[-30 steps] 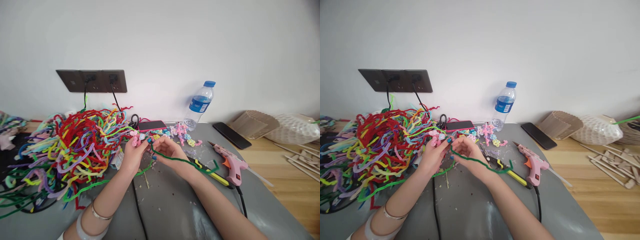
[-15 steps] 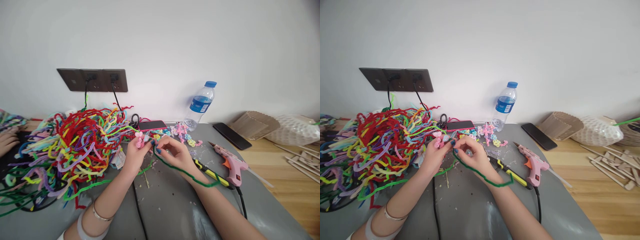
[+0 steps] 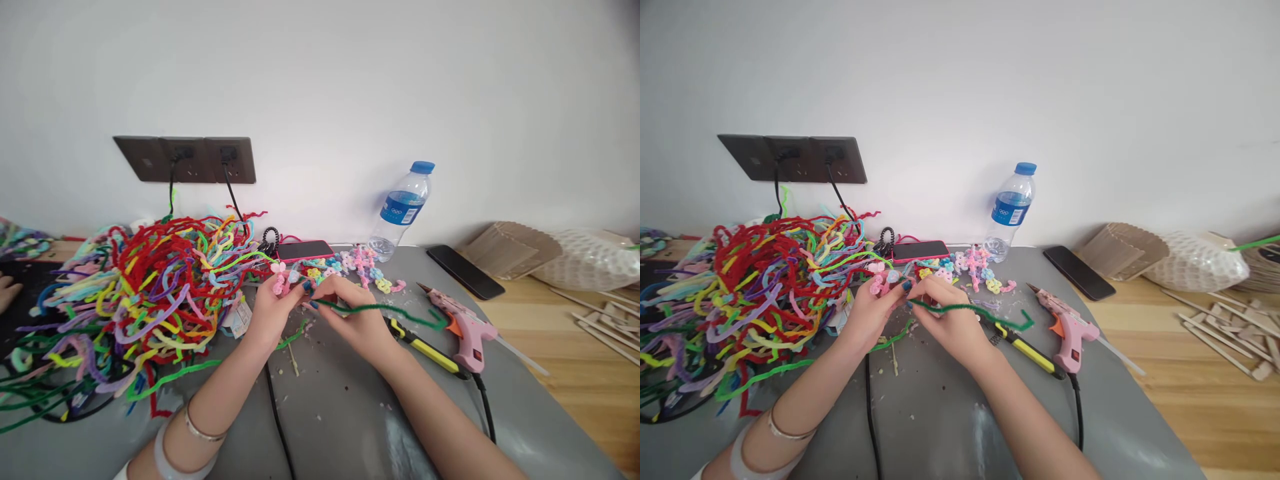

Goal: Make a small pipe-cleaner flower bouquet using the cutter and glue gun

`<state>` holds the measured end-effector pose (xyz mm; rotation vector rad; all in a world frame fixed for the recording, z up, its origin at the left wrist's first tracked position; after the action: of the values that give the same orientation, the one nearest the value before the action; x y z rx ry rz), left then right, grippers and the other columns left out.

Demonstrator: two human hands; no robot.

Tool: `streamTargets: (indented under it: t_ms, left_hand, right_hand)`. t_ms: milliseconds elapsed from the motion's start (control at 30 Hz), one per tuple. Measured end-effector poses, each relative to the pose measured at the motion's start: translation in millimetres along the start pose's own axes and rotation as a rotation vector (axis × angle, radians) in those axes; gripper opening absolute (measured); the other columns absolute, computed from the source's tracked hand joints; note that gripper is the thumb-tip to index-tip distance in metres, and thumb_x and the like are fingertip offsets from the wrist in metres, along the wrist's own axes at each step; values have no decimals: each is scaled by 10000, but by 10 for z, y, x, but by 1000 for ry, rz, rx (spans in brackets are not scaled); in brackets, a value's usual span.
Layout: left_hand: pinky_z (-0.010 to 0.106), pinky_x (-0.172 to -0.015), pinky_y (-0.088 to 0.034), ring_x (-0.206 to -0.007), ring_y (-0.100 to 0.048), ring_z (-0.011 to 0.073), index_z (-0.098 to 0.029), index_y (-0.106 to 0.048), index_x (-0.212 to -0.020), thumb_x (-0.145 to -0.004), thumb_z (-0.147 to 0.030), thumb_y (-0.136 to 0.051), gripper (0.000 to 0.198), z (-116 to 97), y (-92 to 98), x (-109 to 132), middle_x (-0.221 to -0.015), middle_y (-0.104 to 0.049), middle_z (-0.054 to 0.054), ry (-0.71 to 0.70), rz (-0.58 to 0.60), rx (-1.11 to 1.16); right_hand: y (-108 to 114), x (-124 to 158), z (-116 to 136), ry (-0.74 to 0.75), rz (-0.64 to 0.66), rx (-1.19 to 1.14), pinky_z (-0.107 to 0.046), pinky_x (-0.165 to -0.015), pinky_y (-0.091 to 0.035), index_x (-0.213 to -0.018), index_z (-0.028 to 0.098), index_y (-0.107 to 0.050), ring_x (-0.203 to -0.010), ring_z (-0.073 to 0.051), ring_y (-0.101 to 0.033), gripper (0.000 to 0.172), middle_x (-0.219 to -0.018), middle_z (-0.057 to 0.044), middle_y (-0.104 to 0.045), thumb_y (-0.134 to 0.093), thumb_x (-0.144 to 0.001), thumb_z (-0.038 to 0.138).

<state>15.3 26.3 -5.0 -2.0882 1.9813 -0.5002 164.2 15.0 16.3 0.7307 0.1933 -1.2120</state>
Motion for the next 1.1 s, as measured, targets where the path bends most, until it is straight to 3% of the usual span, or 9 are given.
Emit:
streamTargets:
  t_ms: [167, 433, 667, 1100]
  left_hand:
    - [343, -760, -571, -757, -665, 177, -146, -684, -801, -602, -383, -870, 361, 2, -5, 3, -796, -695, 28, 2, 25, -6]
    - [349, -752, -583, -763, -681, 189, -148, -690, -811, -597, -388, -875, 371, -31, -29, 37, -822, -712, 39, 22, 59, 2]
    - [343, -746, -582, -732, -700, 192, -155, -687, -795, -602, -385, -877, 355, -22, -28, 40, -802, -714, 36, 25, 99, -8]
    - [250, -668, -565, -707, -675, 141, -143, -691, -789, -603, -316, -885, 319, -34, -50, 47, -766, -708, 15, 49, 91, 6]
  right_hand:
    - [16, -20, -3, -122, -144, -176, -291, -645, -463, -845, 226, -587, -734, -175, -560, 52, -805, -26, -590, -575, -895, 234]
    - [27, -29, -135, -277, -255, -392, -262, -605, -456, -832, 223, -583, -668, -139, -536, 135, -789, -1, -571, -667, -841, 328]
    - [29, -48, -139, -351, -251, -422, -259, -576, -461, -812, 224, -563, -607, -129, -521, 219, -715, 17, -546, -688, -817, 404]
    - [19, -22, -175, -426, -214, -412, -248, -569, -436, -729, 213, -513, -588, -114, -546, 135, -706, 27, -558, -613, -807, 260]
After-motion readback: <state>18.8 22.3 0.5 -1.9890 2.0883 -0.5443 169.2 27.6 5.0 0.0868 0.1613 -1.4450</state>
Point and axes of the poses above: each hand's wrist, its own x-axis away from the middle knuckle, its own y-axis out of the back of the hand, z = x × y, the point moved 2 cm from there along -x, towards the middle knuckle
